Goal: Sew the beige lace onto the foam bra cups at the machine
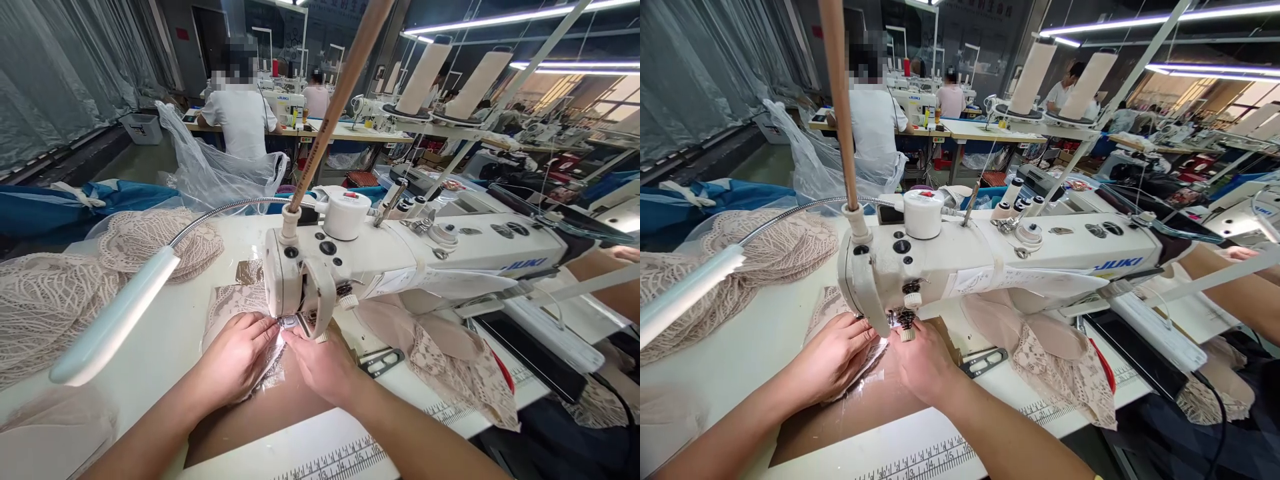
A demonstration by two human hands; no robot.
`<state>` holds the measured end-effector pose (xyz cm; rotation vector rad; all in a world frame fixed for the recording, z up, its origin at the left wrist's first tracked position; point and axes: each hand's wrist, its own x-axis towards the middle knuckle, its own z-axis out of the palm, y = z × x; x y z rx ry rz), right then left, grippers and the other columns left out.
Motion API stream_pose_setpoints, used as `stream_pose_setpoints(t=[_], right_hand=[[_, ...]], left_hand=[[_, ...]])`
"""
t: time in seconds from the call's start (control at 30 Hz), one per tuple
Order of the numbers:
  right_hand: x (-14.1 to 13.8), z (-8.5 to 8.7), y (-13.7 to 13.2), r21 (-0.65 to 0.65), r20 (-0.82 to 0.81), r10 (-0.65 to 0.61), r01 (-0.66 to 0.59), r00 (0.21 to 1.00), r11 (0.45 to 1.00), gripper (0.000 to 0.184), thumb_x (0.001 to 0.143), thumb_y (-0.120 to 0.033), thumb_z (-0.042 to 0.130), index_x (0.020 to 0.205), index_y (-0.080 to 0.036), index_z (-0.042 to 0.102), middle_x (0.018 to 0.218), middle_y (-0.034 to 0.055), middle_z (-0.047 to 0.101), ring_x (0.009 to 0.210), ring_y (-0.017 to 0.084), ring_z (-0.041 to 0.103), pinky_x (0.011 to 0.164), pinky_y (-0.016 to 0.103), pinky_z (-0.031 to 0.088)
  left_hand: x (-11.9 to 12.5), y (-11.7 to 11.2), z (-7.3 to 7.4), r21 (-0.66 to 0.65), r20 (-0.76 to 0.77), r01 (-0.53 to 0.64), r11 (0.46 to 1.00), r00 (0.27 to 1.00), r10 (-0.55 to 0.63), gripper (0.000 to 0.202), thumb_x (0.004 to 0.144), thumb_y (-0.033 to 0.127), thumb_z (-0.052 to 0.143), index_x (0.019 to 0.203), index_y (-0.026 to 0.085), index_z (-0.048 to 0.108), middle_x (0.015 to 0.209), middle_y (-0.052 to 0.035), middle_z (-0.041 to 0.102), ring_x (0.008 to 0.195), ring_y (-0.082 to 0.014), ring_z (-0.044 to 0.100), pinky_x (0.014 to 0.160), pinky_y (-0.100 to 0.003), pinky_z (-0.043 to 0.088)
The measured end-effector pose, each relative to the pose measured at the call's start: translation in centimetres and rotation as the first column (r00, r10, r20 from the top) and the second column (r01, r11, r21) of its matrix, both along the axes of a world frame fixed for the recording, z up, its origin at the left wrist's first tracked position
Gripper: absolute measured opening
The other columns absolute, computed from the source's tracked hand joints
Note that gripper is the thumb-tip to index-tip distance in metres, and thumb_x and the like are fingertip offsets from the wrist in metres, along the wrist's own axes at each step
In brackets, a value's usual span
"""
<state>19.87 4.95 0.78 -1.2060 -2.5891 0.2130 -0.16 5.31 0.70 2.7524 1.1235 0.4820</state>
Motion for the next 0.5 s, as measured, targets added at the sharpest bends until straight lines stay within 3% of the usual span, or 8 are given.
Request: stream_pose_setpoints(t=[0.33, 0.5], right_hand=[[0.1, -0.7, 0.2, 0.056, -0.084, -0.001, 0.006, 0.996, 0.998, 0.036, 0.088, -0.011, 0.043, 0.117, -0.017, 0.063, 0.103, 0.0093, 0.067, 0.091, 0.022, 0.058, 0.078, 0.031, 0.043], [0.3, -1.4, 0.2, 0.087, -0.104, -0.103, 0.112, 0.989, 0.99, 0.032, 0.089, -0.013, 0.043, 0.111, -0.02, 0.066, 0.098, 0.009, 0.068, 0.083, 0.021, 0.059, 0.075, 0.03, 0.042]], left_hand=[[-0.5, 0.1, -0.6, 0.064, -0.063, -0.097, 0.993, 0.993, 0.101, 0.022, 0.091, 0.02, 0.046, 0.106, 0.015, 0.063, 0.105, -0.0118, 0.066, 0.089, -0.0266, 0.053, 0.075, -0.04, 0.043], [-0.2, -0.6, 0.2, 0.045, -0.073, -0.081, 0.996, 0.994, 0.084, 0.023, 0.093, 0.02, 0.044, 0.107, 0.017, 0.062, 0.11, -0.012, 0.063, 0.092, -0.026, 0.053, 0.078, -0.04, 0.042]])
